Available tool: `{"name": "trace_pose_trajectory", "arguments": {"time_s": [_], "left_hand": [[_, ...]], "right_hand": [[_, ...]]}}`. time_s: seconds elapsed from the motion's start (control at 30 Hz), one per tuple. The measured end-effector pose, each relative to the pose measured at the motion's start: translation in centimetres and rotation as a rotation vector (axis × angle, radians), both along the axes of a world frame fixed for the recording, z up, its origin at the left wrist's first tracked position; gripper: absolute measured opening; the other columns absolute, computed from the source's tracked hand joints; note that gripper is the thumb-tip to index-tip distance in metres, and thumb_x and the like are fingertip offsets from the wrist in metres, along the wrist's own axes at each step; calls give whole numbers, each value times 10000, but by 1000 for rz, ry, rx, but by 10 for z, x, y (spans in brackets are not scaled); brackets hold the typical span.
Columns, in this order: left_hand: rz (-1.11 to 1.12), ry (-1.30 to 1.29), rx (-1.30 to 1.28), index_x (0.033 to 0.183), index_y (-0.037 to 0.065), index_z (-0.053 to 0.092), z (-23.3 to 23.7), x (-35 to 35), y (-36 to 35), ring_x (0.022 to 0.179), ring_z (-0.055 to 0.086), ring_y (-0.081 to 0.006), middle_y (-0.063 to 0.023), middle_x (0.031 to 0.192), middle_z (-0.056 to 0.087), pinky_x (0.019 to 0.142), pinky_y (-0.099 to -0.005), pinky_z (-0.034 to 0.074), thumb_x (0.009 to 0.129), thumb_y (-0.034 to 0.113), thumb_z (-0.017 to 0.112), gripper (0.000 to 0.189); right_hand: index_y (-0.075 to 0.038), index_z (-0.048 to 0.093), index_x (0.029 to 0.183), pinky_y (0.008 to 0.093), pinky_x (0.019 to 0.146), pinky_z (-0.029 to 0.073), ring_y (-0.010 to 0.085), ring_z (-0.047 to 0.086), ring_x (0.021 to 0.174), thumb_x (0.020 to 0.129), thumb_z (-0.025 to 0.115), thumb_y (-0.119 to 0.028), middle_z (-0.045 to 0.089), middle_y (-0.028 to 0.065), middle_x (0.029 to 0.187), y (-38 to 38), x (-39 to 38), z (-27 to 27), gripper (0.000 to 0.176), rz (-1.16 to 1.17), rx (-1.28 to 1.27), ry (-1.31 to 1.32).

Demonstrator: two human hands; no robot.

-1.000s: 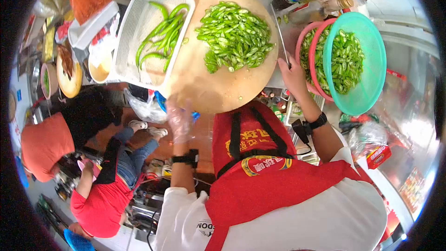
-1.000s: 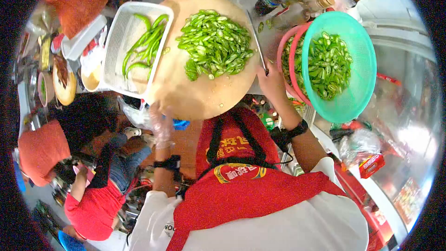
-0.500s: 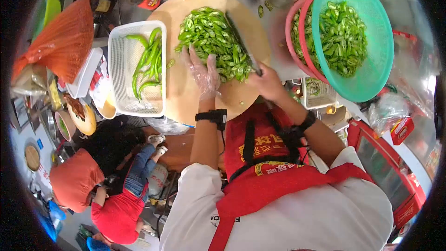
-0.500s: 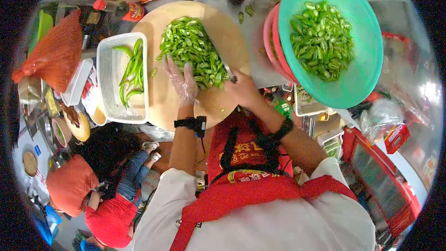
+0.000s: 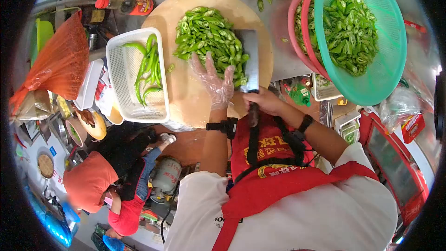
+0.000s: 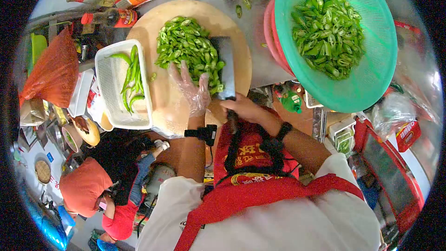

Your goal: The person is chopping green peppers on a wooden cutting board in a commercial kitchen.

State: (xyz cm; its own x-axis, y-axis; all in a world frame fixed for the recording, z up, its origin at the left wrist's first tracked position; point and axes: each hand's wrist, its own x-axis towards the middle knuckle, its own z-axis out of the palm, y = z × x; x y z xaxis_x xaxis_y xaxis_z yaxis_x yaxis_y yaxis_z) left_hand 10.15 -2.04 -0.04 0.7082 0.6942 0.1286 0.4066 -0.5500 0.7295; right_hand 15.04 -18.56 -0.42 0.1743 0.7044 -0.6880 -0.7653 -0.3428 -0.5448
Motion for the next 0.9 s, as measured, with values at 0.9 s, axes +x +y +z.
{"name": "trace_pose_trajectory", "arguments": {"time_s": [0.9], "left_hand": [[-39, -131, 207, 1250, 59, 545, 175, 31, -32, 1290, 292, -502, -308, 1425, 268, 1044, -521, 296, 699, 226, 766, 617]], "right_hand": [[-27, 548, 754, 329, 626, 470, 170, 557, 622, 832, 571, -152, 562, 66, 659, 2, 33, 117, 149, 70, 456, 196]]}}
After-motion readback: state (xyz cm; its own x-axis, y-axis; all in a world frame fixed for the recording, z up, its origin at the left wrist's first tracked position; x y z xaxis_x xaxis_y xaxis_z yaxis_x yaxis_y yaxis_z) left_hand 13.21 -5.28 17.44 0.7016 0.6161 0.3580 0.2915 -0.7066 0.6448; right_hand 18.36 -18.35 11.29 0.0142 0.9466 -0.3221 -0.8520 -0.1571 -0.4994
